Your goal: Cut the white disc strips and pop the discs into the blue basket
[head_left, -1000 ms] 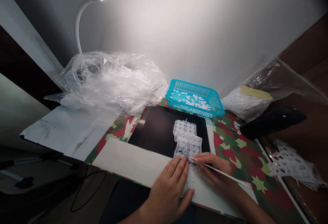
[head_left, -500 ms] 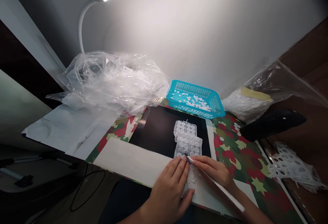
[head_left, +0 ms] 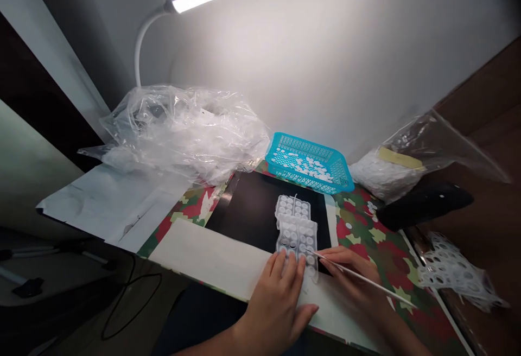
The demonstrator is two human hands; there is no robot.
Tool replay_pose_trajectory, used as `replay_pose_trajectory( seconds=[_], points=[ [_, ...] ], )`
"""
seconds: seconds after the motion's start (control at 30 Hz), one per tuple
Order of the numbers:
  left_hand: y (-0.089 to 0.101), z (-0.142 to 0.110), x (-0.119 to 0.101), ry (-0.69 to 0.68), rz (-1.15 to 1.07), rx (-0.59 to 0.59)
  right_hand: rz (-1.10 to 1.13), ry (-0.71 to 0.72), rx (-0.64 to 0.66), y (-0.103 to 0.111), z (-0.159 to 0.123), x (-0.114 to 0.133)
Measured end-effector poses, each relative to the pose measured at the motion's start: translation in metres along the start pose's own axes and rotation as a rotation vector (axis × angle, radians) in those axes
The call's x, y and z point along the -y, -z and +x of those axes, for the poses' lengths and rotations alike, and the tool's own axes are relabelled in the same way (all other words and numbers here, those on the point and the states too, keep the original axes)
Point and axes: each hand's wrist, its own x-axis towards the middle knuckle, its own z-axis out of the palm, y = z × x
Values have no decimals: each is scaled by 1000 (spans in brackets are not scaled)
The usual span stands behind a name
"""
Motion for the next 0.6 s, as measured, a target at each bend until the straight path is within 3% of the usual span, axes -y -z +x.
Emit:
replay_pose_trajectory(
  seconds=[0.4, 0.6],
  points=[
    [0, 9, -10, 28, 85, 2, 38, 45, 54, 4, -11, -5],
    [-1, 9, -10, 26, 98, -29, -124, 167, 147, 5, -14, -15]
  ],
)
